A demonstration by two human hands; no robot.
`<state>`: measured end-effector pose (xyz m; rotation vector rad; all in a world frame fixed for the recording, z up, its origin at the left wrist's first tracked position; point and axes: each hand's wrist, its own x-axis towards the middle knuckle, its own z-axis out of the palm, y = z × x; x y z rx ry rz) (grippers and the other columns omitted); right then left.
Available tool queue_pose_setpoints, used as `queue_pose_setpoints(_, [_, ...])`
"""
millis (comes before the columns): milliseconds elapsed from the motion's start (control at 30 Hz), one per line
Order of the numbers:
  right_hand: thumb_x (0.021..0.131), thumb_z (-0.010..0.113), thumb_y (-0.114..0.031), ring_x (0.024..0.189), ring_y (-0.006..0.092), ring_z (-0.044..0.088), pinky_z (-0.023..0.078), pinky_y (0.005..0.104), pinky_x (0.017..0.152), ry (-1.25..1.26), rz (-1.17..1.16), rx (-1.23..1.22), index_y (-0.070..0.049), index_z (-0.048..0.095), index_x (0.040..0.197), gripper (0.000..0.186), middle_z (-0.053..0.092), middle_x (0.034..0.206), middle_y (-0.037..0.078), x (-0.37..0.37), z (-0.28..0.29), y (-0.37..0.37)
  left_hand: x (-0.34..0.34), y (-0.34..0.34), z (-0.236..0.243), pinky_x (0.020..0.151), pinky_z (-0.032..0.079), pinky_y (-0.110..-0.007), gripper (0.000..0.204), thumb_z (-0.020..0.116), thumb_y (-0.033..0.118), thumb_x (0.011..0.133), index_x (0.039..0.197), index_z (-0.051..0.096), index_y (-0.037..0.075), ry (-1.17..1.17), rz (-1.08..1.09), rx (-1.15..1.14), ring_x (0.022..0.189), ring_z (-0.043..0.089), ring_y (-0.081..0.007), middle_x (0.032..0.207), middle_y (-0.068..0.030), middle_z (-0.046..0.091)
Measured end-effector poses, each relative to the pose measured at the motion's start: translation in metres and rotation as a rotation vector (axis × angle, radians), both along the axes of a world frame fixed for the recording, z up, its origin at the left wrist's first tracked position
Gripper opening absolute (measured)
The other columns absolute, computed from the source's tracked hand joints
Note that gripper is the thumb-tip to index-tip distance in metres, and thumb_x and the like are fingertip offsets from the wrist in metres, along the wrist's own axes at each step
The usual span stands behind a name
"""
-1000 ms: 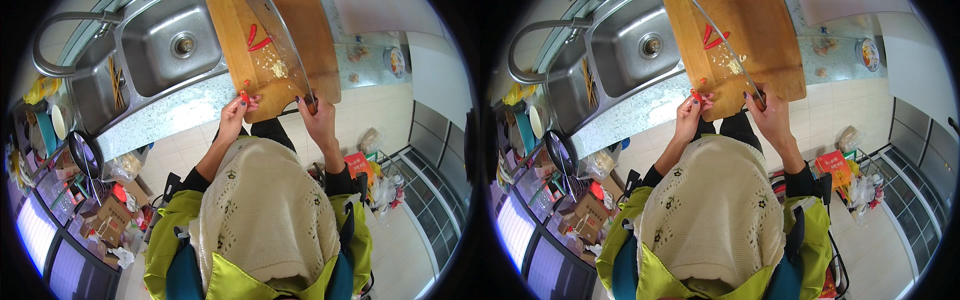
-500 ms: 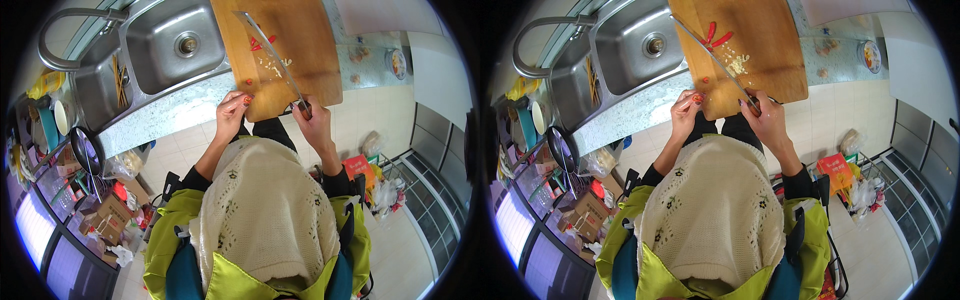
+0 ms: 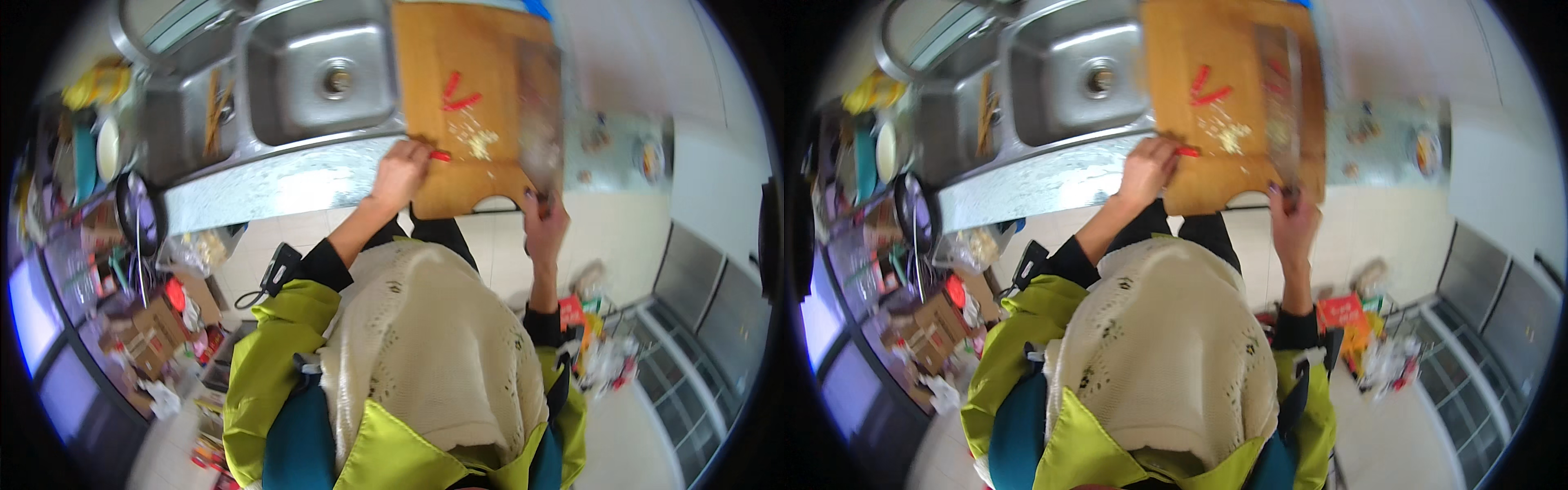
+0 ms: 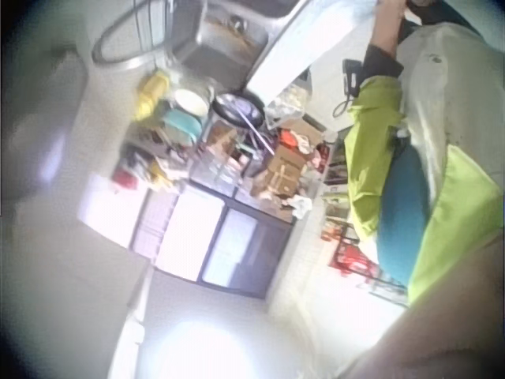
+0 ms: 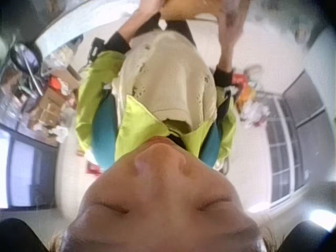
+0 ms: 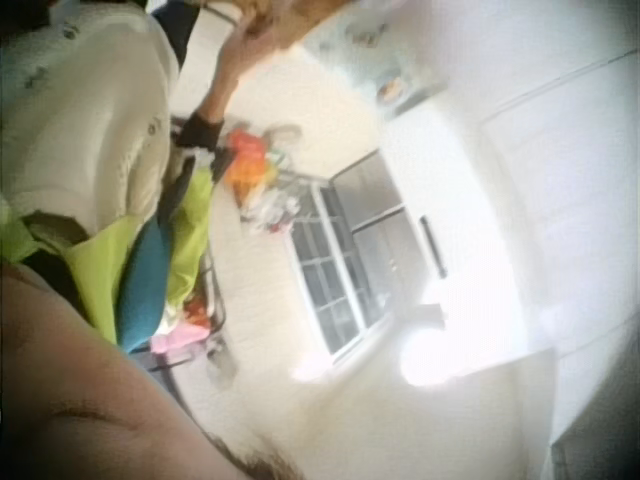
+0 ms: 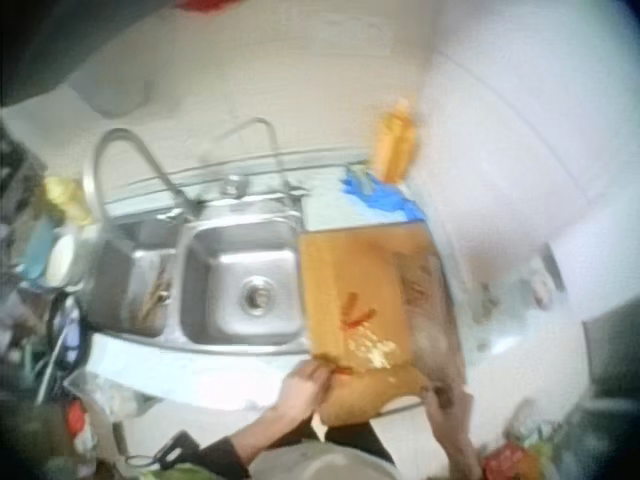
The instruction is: The person chops red chili peppers on a cutting board using a cleaver, then transfers the chopped pieces into a bowl. They add salt and other seasonings from containers, mix the contents, and place the bowl into the refrigerator. The person also washes the cleaver and chopsticks at the sink.
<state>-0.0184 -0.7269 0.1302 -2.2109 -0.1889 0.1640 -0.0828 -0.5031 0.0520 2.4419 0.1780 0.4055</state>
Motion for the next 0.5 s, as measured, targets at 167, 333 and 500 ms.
queue_pose_setpoints(167, [0.082, 0.056, -0.012, 0.042, 0.0035, 0.035, 0.028, 0.0208, 0.039, 0.117, -0.06, 0.082, -0.001, 0.058, 0.083, 0.012, 0.044, 0.051, -0.004, 0.0, -0.005, -0.008, -0.015, 0.03, -0.002, 0.066, 0.049, -0.031, 0.015, 0.065, 0.006, 0.067, 0.082, 0.061, 0.003, -0.061, 0.184, -0.266, 0.073, 0.059, -0.0265, 0.083, -0.0128, 0.06])
queue_pose_setpoints(333, [0.083, 0.054, -0.015, 0.04, 0.0024, 0.034, 0.026, 0.0206, 0.036, 0.243, -0.135, 0.112, -0.001, 0.058, 0.086, 0.014, 0.042, 0.05, -0.005, 0.003, -0.002, -0.008, -0.166, 0.118, -0.026, 0.068, 0.046, -0.024, 0.014, 0.061, 0.004, 0.076, 0.09, 0.061, 0.003, -0.117, 1.127, -0.521, 0.075, 0.054, -0.0098, 0.085, -0.003, 0.06])
queue_pose_setpoints(500, [0.082, 0.055, -0.014, 0.042, 0.0018, 0.036, 0.027, 0.0201, 0.037, 0.229, -0.067, 0.062, -0.002, 0.058, 0.087, 0.013, 0.043, 0.05, -0.005, 0.006, 0.005, -0.006, -0.345, 0.244, -0.021, 0.066, 0.048, -0.034, 0.02, 0.059, 0.011, 0.076, 0.086, 0.061, -0.007, -0.585, 1.445, -0.15, 0.071, 0.059, -0.0226, 0.083, -0.0167, 0.062])
